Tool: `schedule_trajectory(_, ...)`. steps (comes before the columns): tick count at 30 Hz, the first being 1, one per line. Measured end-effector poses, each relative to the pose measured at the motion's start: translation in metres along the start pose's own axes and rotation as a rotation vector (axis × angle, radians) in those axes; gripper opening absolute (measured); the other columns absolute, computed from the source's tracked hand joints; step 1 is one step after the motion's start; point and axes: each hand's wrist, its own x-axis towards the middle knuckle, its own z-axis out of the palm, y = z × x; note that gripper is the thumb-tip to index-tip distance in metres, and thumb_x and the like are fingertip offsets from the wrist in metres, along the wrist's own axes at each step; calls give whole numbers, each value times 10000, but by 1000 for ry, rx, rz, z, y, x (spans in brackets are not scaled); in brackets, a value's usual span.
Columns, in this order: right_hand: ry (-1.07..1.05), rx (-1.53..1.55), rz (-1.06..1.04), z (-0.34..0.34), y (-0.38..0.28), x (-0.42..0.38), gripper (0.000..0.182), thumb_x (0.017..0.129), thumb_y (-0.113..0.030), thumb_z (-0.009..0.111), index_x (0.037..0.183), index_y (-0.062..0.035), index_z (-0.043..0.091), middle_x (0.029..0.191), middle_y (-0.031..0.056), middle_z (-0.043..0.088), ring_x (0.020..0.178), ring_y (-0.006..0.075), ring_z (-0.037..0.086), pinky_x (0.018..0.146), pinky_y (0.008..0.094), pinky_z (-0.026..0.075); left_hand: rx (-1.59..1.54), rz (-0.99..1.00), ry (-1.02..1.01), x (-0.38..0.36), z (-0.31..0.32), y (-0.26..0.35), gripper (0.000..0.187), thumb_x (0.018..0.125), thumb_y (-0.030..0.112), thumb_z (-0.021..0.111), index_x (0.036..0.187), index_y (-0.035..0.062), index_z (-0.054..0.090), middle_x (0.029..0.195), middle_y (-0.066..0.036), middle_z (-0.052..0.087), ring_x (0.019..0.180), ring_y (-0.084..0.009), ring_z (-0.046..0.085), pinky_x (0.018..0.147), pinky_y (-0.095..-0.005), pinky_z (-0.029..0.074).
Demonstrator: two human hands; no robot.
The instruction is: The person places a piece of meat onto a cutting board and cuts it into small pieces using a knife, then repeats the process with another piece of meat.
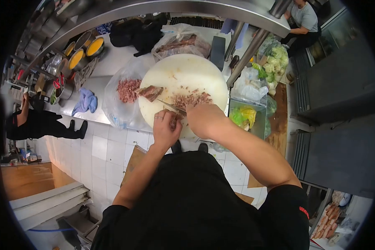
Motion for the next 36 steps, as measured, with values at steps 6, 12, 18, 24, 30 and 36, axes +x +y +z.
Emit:
schedule_trajectory(6,91,86,-3,26,2,15,287,977,-106,569,1219,31,641,1104,270,770,1035,431,768,903,541,595,9,20,-20,-10,2,-6,197,838,36,751,1013,36,660,1057,-174,638,979,-390,598,881,-490,501)
schedule_trajectory(12,-52,38,49,8,-7,3,352,1081,-298,597,1261,5,609,1132,248,759,1105,447,725,921,561,568,51,-48,21,-17,-6,-3,197,855,41,748,1030,34,659,1074,-174,633,1003,-398,597,890,-497,504)
schedule_trajectory(18,-15,-56,-49,-9,-4,5,284,1029,-203,600,1234,-17,662,1118,227,774,1082,409,749,929,526,585,7,-56,-34,-12,-17,6,286,856,55,758,1122,21,662,1129,-200,624,1042,-422,598,921,-506,513)
schedule_trajectory(24,-101,37,-28,6,14,26,320,1054,-263,619,1231,1,655,1123,225,772,1101,413,742,922,526,589,103,-169,-41,-25,-19,12,371,892,66,756,1244,15,650,1178,-220,658,1112,-447,626,952,-525,520)
schedule_trajectory(30,19,10,-10,-8,5,-12,297,1050,-218,607,1213,27,650,1085,242,772,1081,421,750,908,544,589,-79,-139,-163,-6,-17,5,357,908,55,758,1247,11,654,1160,-230,676,1096,-447,652,941,-515,532)
schedule_trajectory(36,53,-16,-35,22,8,7,251,1004,-137,589,1189,14,666,1058,241,777,1031,414,767,877,530,605,-8,-151,-116,-14,-12,3,251,905,41,753,1143,26,677,1110,-197,685,1030,-423,652,888,-499,540)
